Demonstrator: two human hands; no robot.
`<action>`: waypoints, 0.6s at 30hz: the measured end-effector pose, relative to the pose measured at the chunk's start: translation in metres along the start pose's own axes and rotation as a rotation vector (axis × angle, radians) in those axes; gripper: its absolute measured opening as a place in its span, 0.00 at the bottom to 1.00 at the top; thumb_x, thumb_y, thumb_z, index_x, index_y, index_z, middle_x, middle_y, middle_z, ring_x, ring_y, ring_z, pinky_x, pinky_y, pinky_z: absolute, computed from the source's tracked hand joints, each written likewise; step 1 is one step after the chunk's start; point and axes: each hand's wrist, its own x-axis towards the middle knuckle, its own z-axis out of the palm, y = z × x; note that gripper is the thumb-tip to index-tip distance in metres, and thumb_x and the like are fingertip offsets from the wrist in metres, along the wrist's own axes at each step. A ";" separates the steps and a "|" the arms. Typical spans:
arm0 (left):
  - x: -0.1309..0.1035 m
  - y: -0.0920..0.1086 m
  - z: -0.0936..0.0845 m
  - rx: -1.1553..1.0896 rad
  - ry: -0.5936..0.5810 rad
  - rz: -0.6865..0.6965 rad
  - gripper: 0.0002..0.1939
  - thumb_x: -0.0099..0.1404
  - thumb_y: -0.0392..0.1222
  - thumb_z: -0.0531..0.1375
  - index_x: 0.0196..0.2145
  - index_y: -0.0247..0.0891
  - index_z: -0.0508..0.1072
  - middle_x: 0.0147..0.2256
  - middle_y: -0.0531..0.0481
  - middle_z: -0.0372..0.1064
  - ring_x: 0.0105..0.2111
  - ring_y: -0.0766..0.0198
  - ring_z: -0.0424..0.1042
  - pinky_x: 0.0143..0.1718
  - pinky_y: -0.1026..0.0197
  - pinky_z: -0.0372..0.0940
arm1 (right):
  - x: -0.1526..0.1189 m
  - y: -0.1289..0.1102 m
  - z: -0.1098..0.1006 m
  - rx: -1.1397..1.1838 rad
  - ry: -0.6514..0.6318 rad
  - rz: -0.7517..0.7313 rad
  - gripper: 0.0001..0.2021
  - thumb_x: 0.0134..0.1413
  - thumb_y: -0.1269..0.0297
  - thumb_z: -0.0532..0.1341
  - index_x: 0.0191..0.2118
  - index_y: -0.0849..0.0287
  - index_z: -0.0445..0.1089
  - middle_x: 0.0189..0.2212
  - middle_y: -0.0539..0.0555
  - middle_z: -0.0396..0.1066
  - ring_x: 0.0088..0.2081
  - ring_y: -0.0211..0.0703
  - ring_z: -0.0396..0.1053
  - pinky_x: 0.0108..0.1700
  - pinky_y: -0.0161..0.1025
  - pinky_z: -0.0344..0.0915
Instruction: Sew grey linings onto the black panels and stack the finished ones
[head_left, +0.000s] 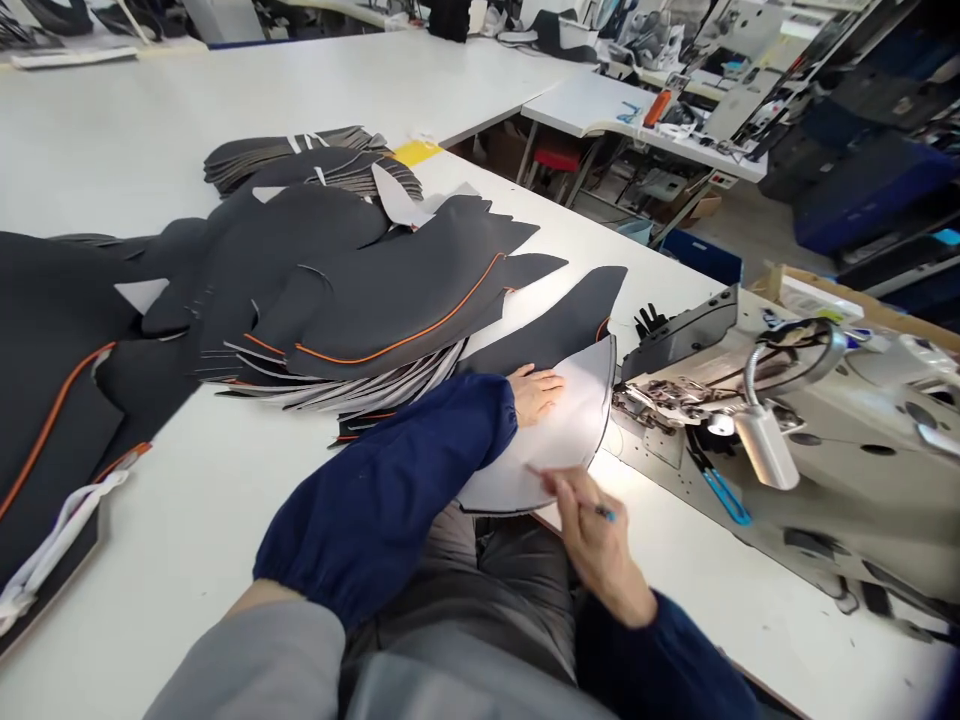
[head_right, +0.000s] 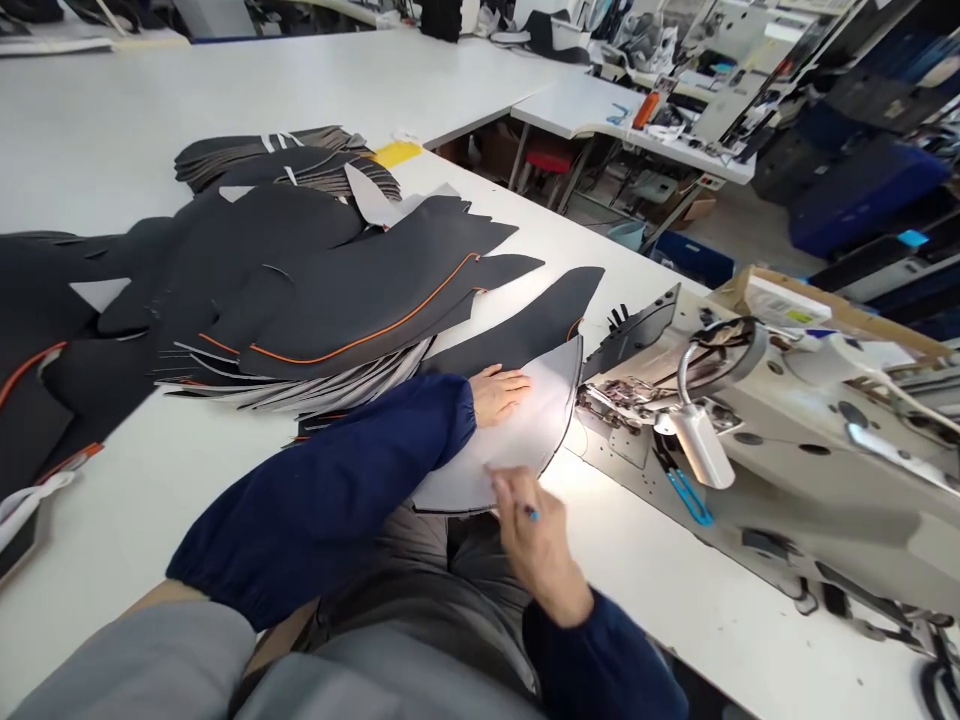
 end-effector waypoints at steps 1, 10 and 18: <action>-0.001 0.000 0.000 0.000 0.002 0.002 0.22 0.69 0.41 0.45 0.59 0.44 0.62 0.64 0.54 0.54 0.64 0.62 0.50 0.64 0.50 0.44 | -0.010 -0.013 0.002 0.109 -0.053 0.007 0.12 0.66 0.63 0.49 0.44 0.56 0.68 0.35 0.54 0.73 0.34 0.40 0.73 0.35 0.36 0.69; 0.006 -0.009 -0.005 0.010 -0.145 0.054 0.23 0.68 0.39 0.46 0.60 0.43 0.60 0.64 0.52 0.52 0.64 0.61 0.49 0.63 0.46 0.47 | -0.034 0.004 -0.057 0.445 0.250 0.329 0.16 0.65 0.55 0.51 0.37 0.60 0.72 0.33 0.56 0.74 0.29 0.43 0.75 0.32 0.41 0.75; -0.001 0.001 -0.004 0.057 -0.094 0.020 0.25 0.69 0.40 0.44 0.62 0.44 0.57 0.66 0.53 0.49 0.65 0.63 0.47 0.65 0.49 0.43 | 0.037 0.033 -0.022 -0.032 0.205 0.108 0.23 0.63 0.45 0.48 0.29 0.57 0.69 0.28 0.57 0.72 0.29 0.45 0.72 0.31 0.41 0.70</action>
